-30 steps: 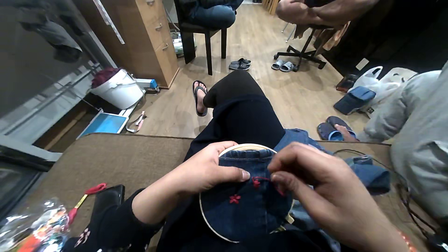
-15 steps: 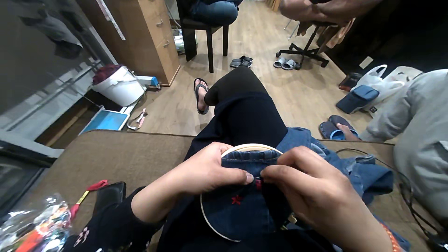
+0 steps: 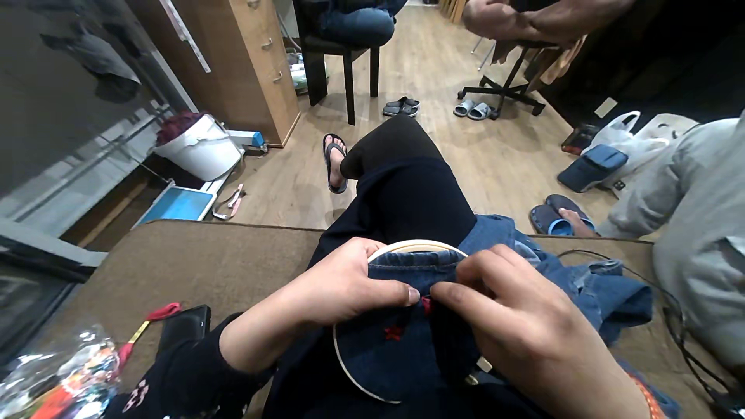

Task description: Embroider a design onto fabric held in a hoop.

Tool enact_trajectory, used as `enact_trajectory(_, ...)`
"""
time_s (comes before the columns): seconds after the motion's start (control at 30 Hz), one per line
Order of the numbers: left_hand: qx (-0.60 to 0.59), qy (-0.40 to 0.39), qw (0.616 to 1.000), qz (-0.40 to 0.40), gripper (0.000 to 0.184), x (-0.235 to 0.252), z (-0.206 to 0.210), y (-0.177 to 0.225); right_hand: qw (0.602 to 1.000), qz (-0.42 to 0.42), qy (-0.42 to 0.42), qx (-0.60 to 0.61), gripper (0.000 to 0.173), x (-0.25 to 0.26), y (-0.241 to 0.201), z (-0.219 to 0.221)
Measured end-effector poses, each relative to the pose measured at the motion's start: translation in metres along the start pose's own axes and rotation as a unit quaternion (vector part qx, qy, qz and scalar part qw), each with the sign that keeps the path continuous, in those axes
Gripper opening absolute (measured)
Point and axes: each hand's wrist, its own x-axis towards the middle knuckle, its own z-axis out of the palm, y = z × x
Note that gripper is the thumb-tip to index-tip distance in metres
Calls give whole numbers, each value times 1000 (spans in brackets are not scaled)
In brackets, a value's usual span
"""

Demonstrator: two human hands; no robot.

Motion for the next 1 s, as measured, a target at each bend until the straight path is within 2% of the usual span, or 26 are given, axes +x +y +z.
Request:
enact_trajectory(0.1,6,0,1000,-1,4,-1,1,1,1000,-16,4,-17,16,2,-7,-4)
enact_trajectory(0.17,5,-4,1000,10,4,-2,1,2,1000,-8,12,12,13,4,-7,-4)
enact_trajectory(0.27,26,-4,999,26,5,-2,3,1,998,9,12,61,18,7,-6,0)
enact_trajectory(0.37,51,6,998,34,7,-5,5,1,981,46,23,189,27,10,2,-1)
enact_trajectory(0.4,59,7,998,37,8,-7,4,2,965,71,37,251,28,12,9,-7)
enact_trajectory(0.47,77,-6,996,52,8,-10,3,4,926,131,86,344,14,20,27,-17)
enact_trajectory(0.53,93,-29,991,86,8,-11,3,7,889,187,72,412,7,28,48,-13)
enact_trajectory(0.6,118,-41,984,130,8,-10,2,11,837,213,-63,500,8,31,61,-3)
enact_trajectory(0.67,145,-30,975,167,10,-10,-1,15,748,151,-232,603,17,31,67,13)
enact_trajectory(0.7,152,-24,972,180,10,-9,-2,15,708,97,-282,641,25,30,68,21)
enact_trajectory(0.77,165,-20,967,193,11,-7,-5,14,649,65,-297,697,36,25,63,30)
enact_trajectory(0.8,171,-20,965,196,10,-6,-5,13,637,94,-282,711,32,22,57,28)
enact_trajectory(0.87,166,-27,966,195,9,-3,-5,11,635,190,-233,711,8,8,47,22)
enact_trajectory(0.93,141,-42,971,187,10,1,-5,8,619,221,-201,727,11,-15,53,31)
enact_trajectory(1.0,111,-49,980,161,10,4,-5,7,622,266,-192,711,13,-7,40,27)
